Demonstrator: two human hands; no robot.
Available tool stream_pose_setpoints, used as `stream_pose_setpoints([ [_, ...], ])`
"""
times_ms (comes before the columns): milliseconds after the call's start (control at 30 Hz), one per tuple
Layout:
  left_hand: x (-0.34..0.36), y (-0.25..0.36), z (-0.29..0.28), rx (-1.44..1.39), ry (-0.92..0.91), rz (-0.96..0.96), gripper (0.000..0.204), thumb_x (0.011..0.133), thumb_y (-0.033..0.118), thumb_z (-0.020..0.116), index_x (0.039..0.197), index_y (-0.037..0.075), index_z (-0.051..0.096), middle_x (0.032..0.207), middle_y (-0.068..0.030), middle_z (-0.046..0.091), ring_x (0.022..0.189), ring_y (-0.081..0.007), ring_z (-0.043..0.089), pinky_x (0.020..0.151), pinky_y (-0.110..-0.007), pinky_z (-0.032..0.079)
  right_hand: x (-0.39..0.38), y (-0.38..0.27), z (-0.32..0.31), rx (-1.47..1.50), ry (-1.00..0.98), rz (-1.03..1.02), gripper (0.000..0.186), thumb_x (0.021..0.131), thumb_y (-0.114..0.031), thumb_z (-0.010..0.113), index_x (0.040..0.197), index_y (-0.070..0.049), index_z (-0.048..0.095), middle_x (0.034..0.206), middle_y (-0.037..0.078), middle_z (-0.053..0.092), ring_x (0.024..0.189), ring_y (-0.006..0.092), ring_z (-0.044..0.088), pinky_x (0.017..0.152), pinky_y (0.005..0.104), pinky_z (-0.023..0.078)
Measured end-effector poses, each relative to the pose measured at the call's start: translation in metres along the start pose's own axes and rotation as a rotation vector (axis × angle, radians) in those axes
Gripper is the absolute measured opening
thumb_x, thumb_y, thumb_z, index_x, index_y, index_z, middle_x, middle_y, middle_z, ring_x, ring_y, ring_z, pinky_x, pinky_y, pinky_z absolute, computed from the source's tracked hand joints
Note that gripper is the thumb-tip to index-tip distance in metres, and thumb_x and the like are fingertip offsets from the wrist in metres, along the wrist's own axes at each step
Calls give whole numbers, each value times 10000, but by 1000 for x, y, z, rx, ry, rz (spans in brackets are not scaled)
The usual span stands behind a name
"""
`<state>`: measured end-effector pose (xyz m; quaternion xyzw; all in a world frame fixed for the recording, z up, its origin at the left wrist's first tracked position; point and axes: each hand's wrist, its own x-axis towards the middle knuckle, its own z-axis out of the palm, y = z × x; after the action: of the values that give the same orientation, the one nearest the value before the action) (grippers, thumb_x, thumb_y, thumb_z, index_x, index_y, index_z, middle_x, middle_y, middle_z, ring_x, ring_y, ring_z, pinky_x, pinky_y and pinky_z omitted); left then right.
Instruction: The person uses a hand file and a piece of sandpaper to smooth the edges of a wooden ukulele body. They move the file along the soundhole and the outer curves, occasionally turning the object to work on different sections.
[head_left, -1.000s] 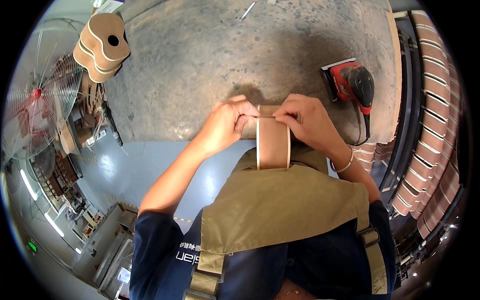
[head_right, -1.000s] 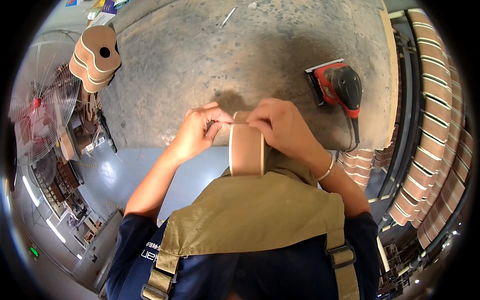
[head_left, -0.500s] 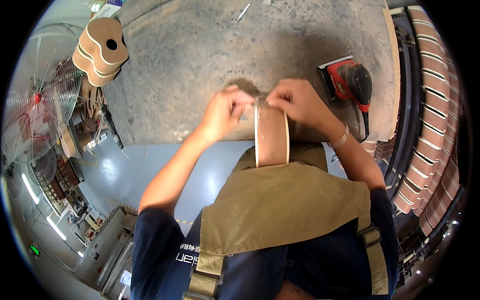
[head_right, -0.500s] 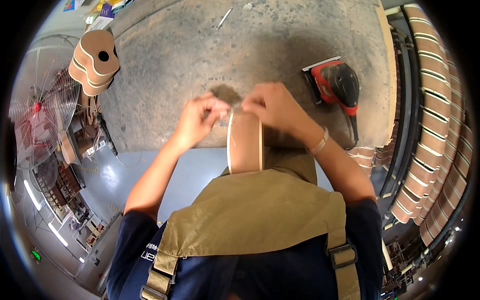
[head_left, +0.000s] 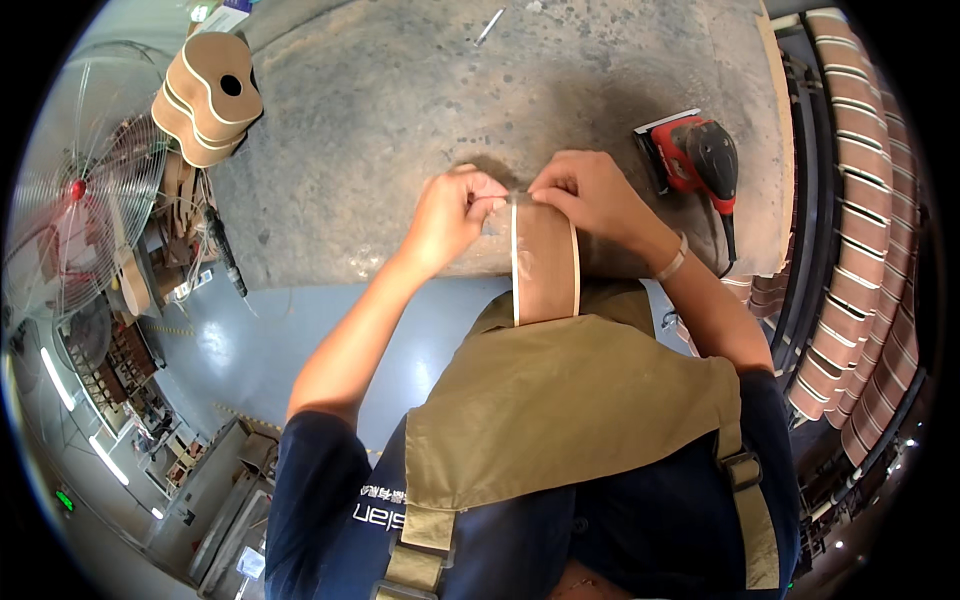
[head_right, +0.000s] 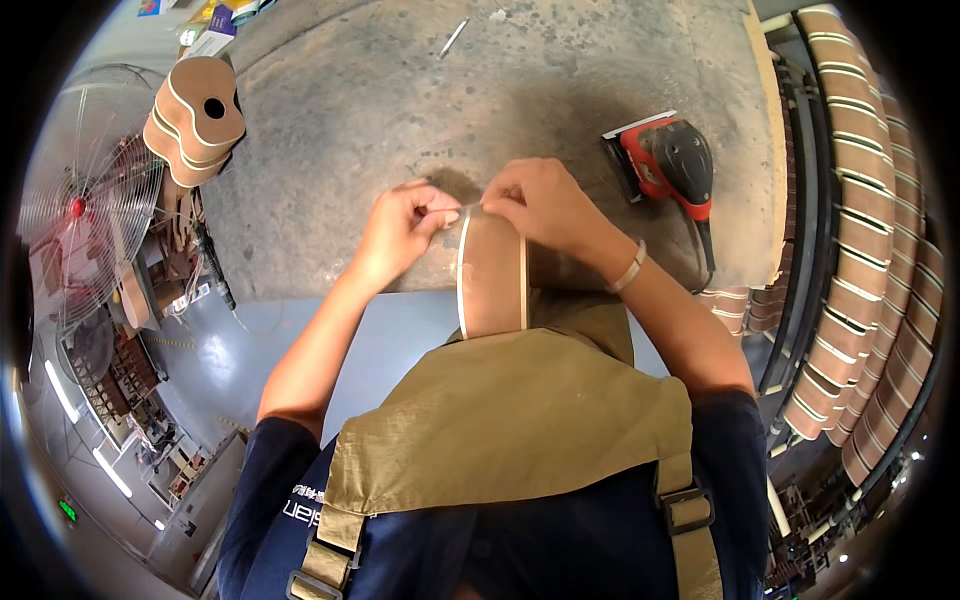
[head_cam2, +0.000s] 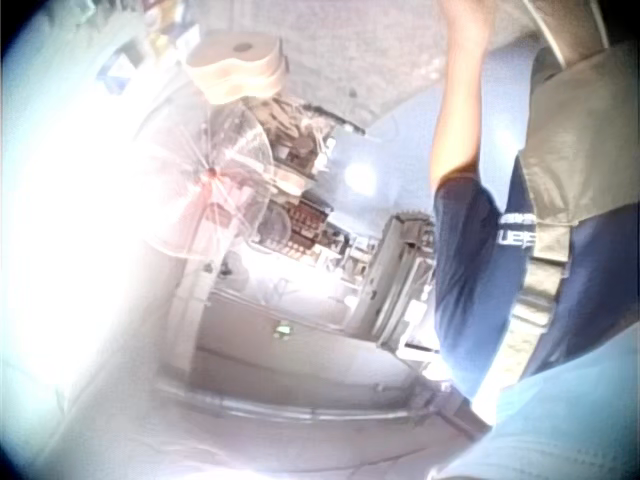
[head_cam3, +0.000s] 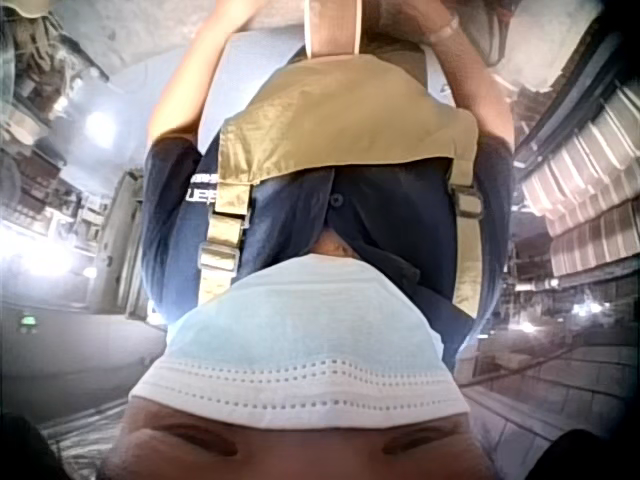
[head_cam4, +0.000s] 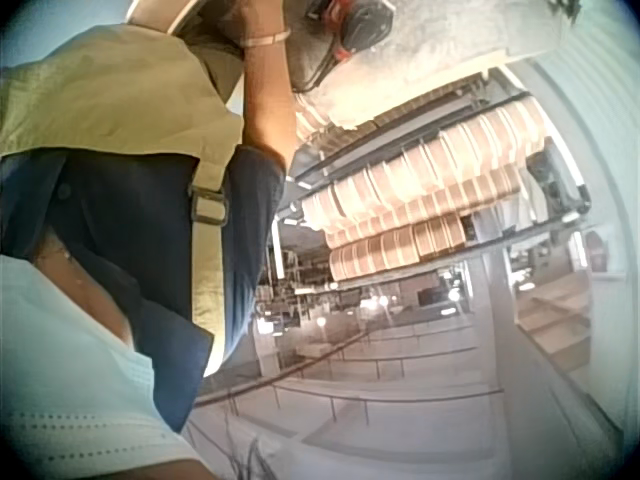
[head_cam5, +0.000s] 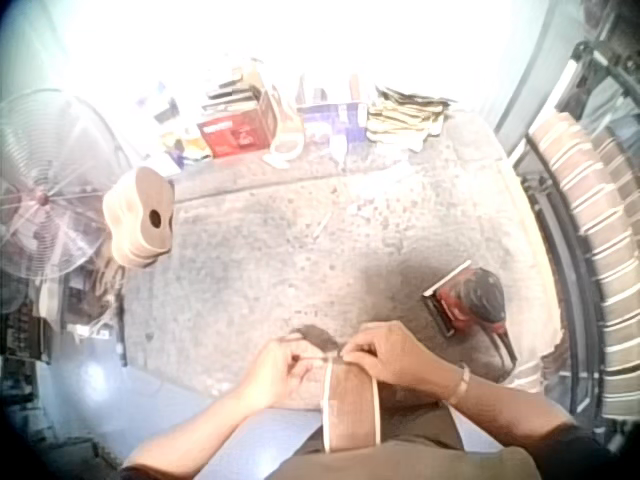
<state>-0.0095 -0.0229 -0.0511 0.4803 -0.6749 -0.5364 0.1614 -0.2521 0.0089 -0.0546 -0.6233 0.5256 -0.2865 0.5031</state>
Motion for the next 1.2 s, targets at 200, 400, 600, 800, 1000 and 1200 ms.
stream_pose_setpoints([
  [200, -61, 28, -4, 192, 30, 170, 172, 869, -77, 726, 991, 22, 797, 757, -93, 622, 669, -215, 619, 601, -320, 491, -55, -35, 13, -127, 78, -223, 97, 869, -75, 707, 939, -40, 763, 906, 140, 707, 845, 317, 649, 720, 376, 526],
  [400, -111, 30, 15, 297, 197, 538, 286, 816, -82, 703, 1009, 91, 825, 707, -91, 550, 628, -241, 582, 573, -357, 476, -105, -52, 33, -253, 185, -452, 190, 851, -27, 706, 1029, -54, 764, 921, 139, 693, 888, 332, 637, 760, 383, 532],
  [600, -49, 32, 1, 178, 187, 288, 197, 883, -55, 710, 991, 74, 814, 776, -112, 645, 666, -285, 624, 607, -360, 492, -43, -39, 12, -11, 115, -30, 141, 873, -24, 736, 999, -65, 786, 876, 112, 676, 753, 303, 597, 664, 382, 489],
  [800, -117, 16, 24, 300, 275, 614, 281, 820, -96, 689, 1011, 70, 810, 764, -108, 637, 661, -279, 620, 597, -369, 494, -111, -51, 44, -361, 268, -537, 221, 850, 14, 709, 1045, -48, 790, 901, 93, 688, 811, 288, 628, 719, 374, 526],
  [1000, -103, 18, 16, 307, 325, 575, 293, 813, -90, 713, 1037, 73, 808, 761, -98, 639, 663, -270, 624, 606, -356, 508, -95, -38, 35, -437, 251, -537, 290, 818, -35, 726, 1104, -73, 760, 1013, 135, 694, 911, 335, 658, 790, 400, 556],
  [1200, -82, 24, 8, 283, 319, 477, 276, 825, -76, 747, 1045, 80, 805, 785, -98, 647, 686, -264, 640, 622, -338, 517, -74, -49, 28, -336, 237, -403, 273, 855, -37, 714, 1122, -78, 757, 969, 127, 695, 891, 356, 643, 800, 427, 548],
])
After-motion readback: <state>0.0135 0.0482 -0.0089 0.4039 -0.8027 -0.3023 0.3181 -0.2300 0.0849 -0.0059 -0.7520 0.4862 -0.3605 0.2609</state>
